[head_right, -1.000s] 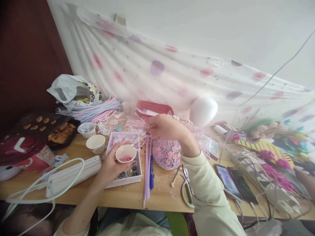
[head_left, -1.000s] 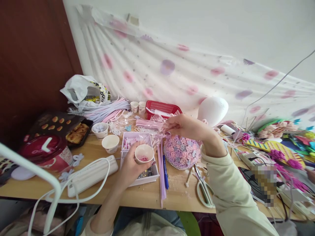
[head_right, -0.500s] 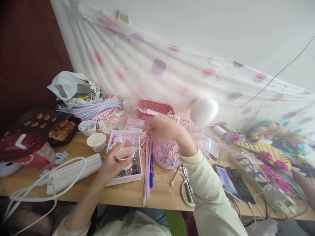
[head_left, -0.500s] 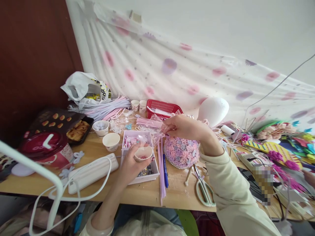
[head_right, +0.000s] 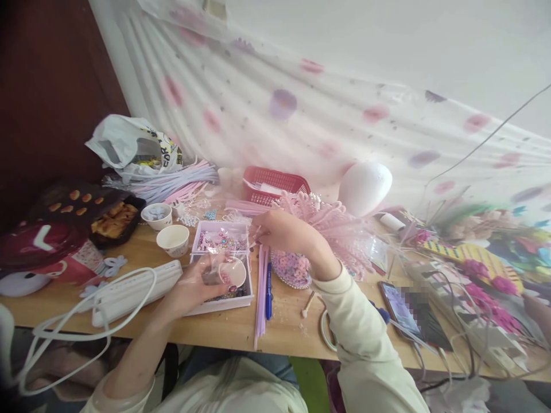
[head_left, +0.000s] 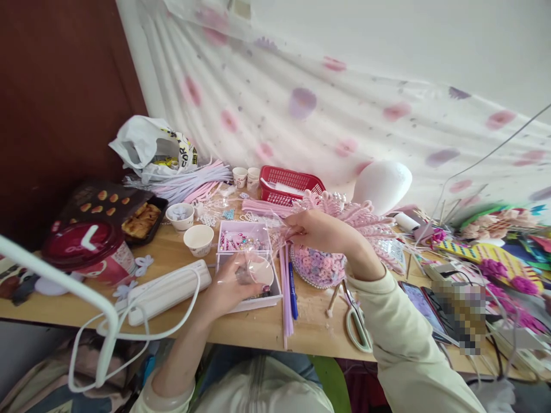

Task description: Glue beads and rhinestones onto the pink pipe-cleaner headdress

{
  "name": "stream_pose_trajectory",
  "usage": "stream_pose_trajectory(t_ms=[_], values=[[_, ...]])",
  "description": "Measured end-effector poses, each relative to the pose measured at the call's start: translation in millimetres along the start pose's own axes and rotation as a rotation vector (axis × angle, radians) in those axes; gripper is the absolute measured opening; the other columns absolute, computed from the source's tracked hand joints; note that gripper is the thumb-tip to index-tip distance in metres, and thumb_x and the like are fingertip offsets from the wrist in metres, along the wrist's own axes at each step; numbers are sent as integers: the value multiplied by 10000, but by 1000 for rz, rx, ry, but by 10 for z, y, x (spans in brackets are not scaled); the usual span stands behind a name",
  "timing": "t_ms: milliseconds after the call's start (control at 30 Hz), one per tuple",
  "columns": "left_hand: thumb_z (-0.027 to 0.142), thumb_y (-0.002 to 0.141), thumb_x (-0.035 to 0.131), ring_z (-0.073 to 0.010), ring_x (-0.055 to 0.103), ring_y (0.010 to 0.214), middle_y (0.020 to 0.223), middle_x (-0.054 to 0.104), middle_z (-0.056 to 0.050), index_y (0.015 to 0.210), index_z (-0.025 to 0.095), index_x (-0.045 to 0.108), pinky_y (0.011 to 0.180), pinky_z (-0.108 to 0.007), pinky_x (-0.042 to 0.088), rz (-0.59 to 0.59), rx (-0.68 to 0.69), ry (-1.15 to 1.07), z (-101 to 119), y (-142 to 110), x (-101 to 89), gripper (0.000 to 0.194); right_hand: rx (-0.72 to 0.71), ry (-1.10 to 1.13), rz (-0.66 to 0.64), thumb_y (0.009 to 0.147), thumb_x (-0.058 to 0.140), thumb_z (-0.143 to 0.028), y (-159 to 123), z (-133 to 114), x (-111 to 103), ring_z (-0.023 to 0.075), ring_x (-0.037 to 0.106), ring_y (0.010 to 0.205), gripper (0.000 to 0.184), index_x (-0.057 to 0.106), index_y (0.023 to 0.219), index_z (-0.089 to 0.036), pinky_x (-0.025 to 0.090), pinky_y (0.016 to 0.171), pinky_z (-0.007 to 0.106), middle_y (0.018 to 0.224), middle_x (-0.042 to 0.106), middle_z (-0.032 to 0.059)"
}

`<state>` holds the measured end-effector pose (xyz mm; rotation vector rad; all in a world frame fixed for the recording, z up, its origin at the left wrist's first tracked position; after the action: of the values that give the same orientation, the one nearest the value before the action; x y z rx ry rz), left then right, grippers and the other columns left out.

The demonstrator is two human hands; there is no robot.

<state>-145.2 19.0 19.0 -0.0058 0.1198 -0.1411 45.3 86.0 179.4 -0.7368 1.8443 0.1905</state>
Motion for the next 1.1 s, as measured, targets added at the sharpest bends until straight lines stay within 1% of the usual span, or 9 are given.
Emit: stream_pose_trajectory(t_ms=[133,333,467,567,667,800,900,1000,1100], values=[[445,704,785,-324,645,1238,1261,723,-120,895,214,798,1137,-472,451,23,86,58,1,46,-79,300,-18,4,11,750,583,78,-3,53,-3,137,661,707,350,440,631,-219,399,630,227,631,640,-50],[445,750,716,-336,690,1138,1206,746,-133,680,221,771,1083,-502,479,25,123,142,17,86,-76,241,54,151,-35,751,525,45,-21,241,32,170,739,730,263,510,724,-216,485,630,233,697,710,-23],[425,756,686,-310,699,1115,1156,762,-117,703,234,789,1058,-461,498,19,147,145,38,91,-60,224,116,331,-102,760,530,-26,-52,360,17,206,766,713,208,581,828,-216,565,618,270,739,723,-11],[424,761,680,-298,703,1102,1133,769,-104,706,242,791,1063,-454,489,16,152,143,43,100,-59,220,107,368,-116,735,578,-64,-77,363,-45,216,773,709,176,591,811,-223,577,615,273,682,705,-31],[422,766,678,-289,707,1090,1119,776,-94,703,248,788,1064,-449,485,8,155,144,47,117,-59,216,75,411,-173,759,591,-100,-92,324,-105,208,774,713,129,617,793,-221,601,648,292,741,752,-22],[428,766,680,-295,719,1054,1093,786,-106,698,242,791,1056,-463,493,6,145,152,52,144,-74,226,9,321,-149,786,632,-109,-81,278,-170,197,772,735,115,673,803,-215,595,656,289,803,783,-17],[427,750,713,-296,725,1046,1090,793,-111,783,237,824,1056,-463,502,4,127,156,45,152,-86,223,-3,246,-118,794,641,-70,-62,260,-184,194,773,780,146,687,827,-204,575,659,266,821,790,-9],[408,718,753,-295,719,1081,1120,791,-112,879,229,838,1074,-453,499,4,116,157,29,148,-81,256,-28,189,-119,781,651,-25,-41,241,-165,197,773,876,212,724,904,-181,577,742,263,917,807,23],[393,710,765,-296,709,1127,1158,788,-107,942,225,834,1078,-441,501,3,113,156,21,140,-61,294,-86,136,-142,792,664,-44,-21,222,-122,194,760,906,233,765,963,-167,567,767,256,956,805,37]])
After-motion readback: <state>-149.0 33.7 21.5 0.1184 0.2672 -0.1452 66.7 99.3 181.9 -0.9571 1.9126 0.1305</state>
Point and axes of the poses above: each hand's wrist, its own y-axis towards the middle knuckle, its own x-axis out of the palm, z = x × y, the point moved 2 cm from there along y, towards the middle knuckle
